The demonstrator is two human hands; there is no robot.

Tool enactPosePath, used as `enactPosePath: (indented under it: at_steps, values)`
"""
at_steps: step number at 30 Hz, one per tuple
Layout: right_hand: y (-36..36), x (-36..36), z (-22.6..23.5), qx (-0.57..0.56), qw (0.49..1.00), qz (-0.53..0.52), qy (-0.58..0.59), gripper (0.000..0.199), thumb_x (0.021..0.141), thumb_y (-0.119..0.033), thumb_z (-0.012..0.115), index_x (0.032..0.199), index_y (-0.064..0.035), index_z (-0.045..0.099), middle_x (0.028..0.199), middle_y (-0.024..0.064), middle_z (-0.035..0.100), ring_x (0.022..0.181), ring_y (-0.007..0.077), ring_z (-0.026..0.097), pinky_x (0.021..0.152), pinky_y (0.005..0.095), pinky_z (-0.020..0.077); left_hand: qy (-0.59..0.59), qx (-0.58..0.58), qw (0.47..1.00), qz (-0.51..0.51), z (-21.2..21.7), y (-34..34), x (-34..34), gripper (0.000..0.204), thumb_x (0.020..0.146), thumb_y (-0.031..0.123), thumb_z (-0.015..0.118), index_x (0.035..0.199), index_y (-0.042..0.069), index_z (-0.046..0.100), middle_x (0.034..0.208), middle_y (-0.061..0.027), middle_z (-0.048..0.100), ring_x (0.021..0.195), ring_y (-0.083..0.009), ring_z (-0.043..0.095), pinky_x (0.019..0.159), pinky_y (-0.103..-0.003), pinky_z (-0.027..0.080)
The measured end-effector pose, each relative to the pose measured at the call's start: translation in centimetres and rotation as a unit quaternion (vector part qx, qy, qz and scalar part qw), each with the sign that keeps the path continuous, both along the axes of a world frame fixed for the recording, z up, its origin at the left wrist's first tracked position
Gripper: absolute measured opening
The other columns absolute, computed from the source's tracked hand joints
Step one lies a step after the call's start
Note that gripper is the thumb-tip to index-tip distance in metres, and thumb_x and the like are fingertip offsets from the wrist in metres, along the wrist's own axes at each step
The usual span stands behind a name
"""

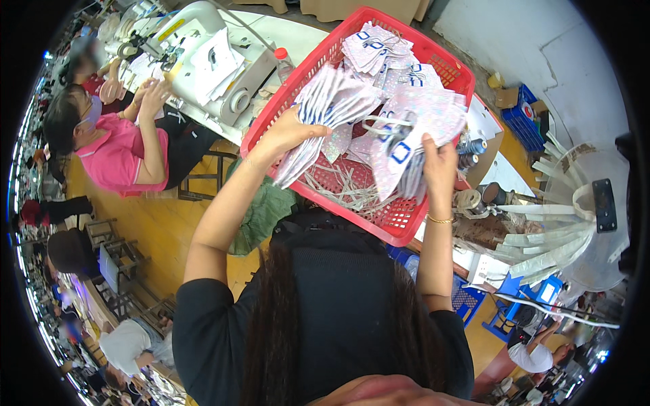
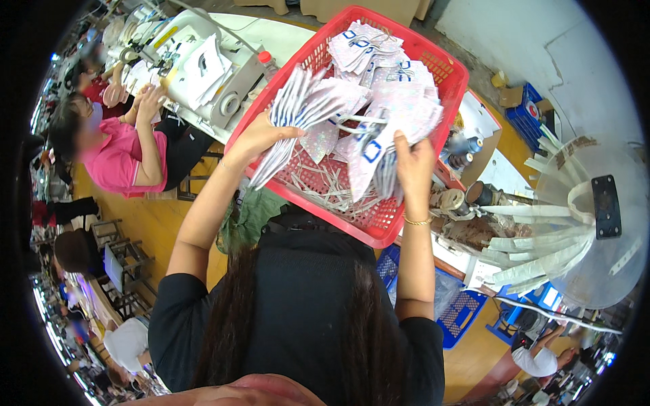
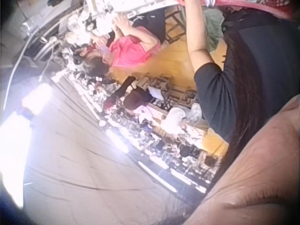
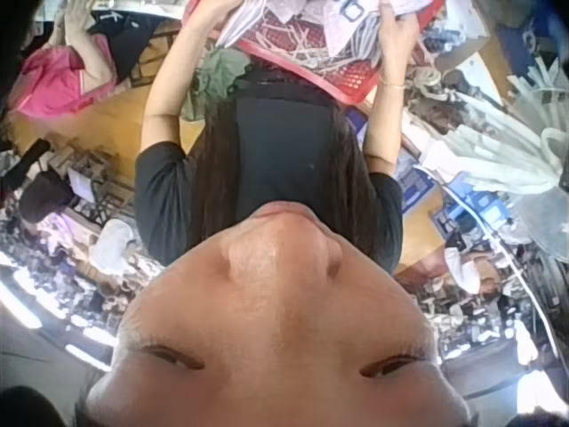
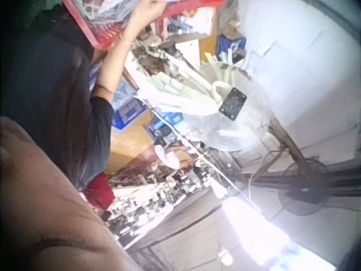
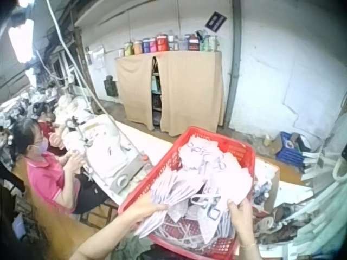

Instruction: The person repeatedly picks small white face masks from a red basket, folds them, and places them back into the basket. The person also occasionally gathers and restacks the folded masks within the basket.

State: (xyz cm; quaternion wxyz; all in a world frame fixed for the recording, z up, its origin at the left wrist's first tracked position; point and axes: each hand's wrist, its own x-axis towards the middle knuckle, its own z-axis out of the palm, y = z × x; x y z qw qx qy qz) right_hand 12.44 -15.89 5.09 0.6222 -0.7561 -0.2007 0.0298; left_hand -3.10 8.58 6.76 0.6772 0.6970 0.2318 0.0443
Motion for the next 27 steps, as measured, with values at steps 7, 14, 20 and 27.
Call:
enactPosePath:
  at_steps: [7, 14, 20, 27]
  values:
    - [-0.3, 1.5, 8.4, -0.180, 0.950, 0.082, -0.242, 0.029, 0.080, -0.021, 0.067, 0.091, 0.0038, 0.061, 0.080, 0.0148, 0.060, 0.063, 0.0247, 0.053, 0.062, 0.0321, 0.0433, 0.134, 0.342, 0.881, -0.297, 0.3, -1.4, -0.6, 0.077, 0.061, 0.020, 0.074, 0.123, -0.011, 0.040, 0.094, -0.0298, 0.062, 0.091, -0.0375, 0.063, 0.079, -0.038, 0.050]
    - [5.6, 0.3, 7.5, -0.257, 0.862, 0.321, -0.297, 0.038, 0.080, -0.032, 0.063, 0.094, 0.0030, 0.062, 0.093, 0.0194, 0.061, 0.085, 0.0365, 0.060, 0.077, 0.0413, 0.0470, 0.152, 0.363, 0.841, -0.370, -1.6, -4.9, -2.1, 0.065, 0.065, 0.016, 0.072, 0.116, -0.007, 0.039, 0.085, -0.0284, 0.061, 0.085, -0.0413, 0.062, 0.075, -0.044, 0.049]
    - [9.6, -1.5, 4.6, -0.264, 0.814, 0.442, -0.270, 0.035, 0.080, -0.030, 0.061, 0.091, 0.0024, 0.062, 0.092, 0.0198, 0.061, 0.085, 0.0371, 0.059, 0.076, 0.0426, 0.0469, 0.117, 0.457, 0.806, -0.359, -0.6, -5.4, -3.8, 0.072, 0.066, 0.027, 0.078, 0.119, -0.004, 0.041, 0.088, -0.0231, 0.062, 0.088, -0.0354, 0.062, 0.080, -0.041, 0.045]
    - [10.5, -1.3, 2.0, -0.225, 0.807, 0.506, -0.205, 0.036, 0.079, -0.030, 0.061, 0.088, 0.0044, 0.061, 0.083, 0.0251, 0.060, 0.081, 0.0400, 0.059, 0.074, 0.0435, 0.0465, 0.093, 0.607, 0.715, -0.336, 0.4, -5.8, -6.6, 0.069, 0.068, 0.016, 0.071, 0.126, -0.007, 0.040, 0.103, -0.0204, 0.057, 0.096, -0.0313, 0.059, 0.084, -0.038, 0.043]
